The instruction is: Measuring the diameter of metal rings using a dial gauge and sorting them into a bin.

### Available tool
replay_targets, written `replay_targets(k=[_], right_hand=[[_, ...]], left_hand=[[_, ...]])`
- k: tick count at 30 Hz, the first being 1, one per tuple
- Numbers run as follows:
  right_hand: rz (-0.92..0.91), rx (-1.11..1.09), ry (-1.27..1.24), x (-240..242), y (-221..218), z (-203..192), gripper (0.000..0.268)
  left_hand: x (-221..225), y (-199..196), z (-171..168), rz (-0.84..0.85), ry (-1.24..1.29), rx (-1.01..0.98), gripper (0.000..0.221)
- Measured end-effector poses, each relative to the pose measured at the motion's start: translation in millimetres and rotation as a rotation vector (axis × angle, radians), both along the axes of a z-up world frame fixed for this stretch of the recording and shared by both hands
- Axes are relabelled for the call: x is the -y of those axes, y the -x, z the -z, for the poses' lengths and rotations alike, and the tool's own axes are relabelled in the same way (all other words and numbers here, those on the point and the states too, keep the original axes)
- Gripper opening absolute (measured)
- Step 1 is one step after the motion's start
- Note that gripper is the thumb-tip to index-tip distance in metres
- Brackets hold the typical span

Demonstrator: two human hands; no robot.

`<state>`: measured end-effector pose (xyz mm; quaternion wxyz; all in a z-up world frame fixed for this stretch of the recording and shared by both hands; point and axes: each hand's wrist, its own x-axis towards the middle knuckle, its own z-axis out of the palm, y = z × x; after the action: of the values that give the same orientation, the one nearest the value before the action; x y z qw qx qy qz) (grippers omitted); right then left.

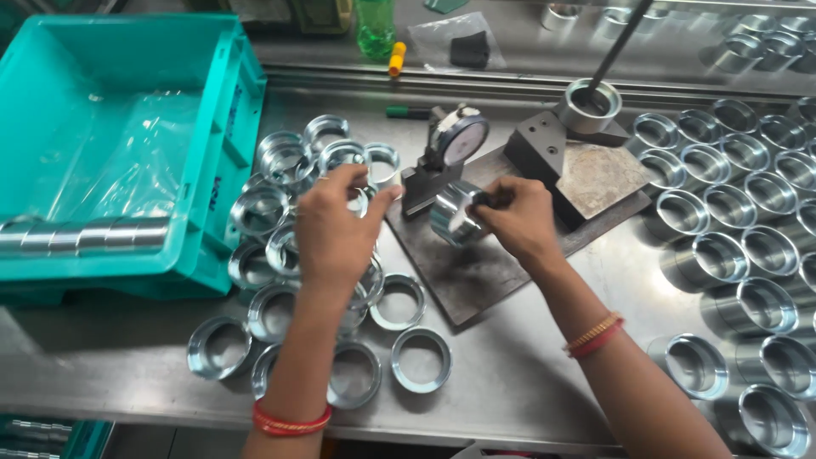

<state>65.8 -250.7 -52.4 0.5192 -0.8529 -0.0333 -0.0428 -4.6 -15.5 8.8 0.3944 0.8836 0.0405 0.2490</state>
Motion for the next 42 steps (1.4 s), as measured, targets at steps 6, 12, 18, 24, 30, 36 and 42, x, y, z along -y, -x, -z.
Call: replay_targets(k=[6,12,18,24,30,36,42], right_hand=[[-0.369,-0.168,0.159,-33,67,-31,0.01],[-0.647,-0.337,0.198,-107,122,-52,0.012],[-0.657,-0.352,0.195,-150,135,-40,0.02],[-0.58,-0.331,0.08,-147,138,-39,0.029],[-0.36,-0.06,0.045,-41,92,-14,0.019],[0.236,0.18,0.555,150,38,-14,0.024],[0.196,0.156,1.062,264,40,51,0.063]], left_hand=[[-55,61,11,-0.073,0.108,0.103,0.032],[-81,124,19,-0.195,0.117,-0.008,0.031],[-76,151,5,-0.277,0.076,-0.569,0.042],[-93,141,58,-0.219,-0.098,-0.315,0.027],[-99,126,68,-0.286,-0.175,-0.17,0.024],[-93,127,54,-0.353,-0.206,-0.148,0.03],[-71,126,37,-0.32,-0.165,-0.082,0.028]])
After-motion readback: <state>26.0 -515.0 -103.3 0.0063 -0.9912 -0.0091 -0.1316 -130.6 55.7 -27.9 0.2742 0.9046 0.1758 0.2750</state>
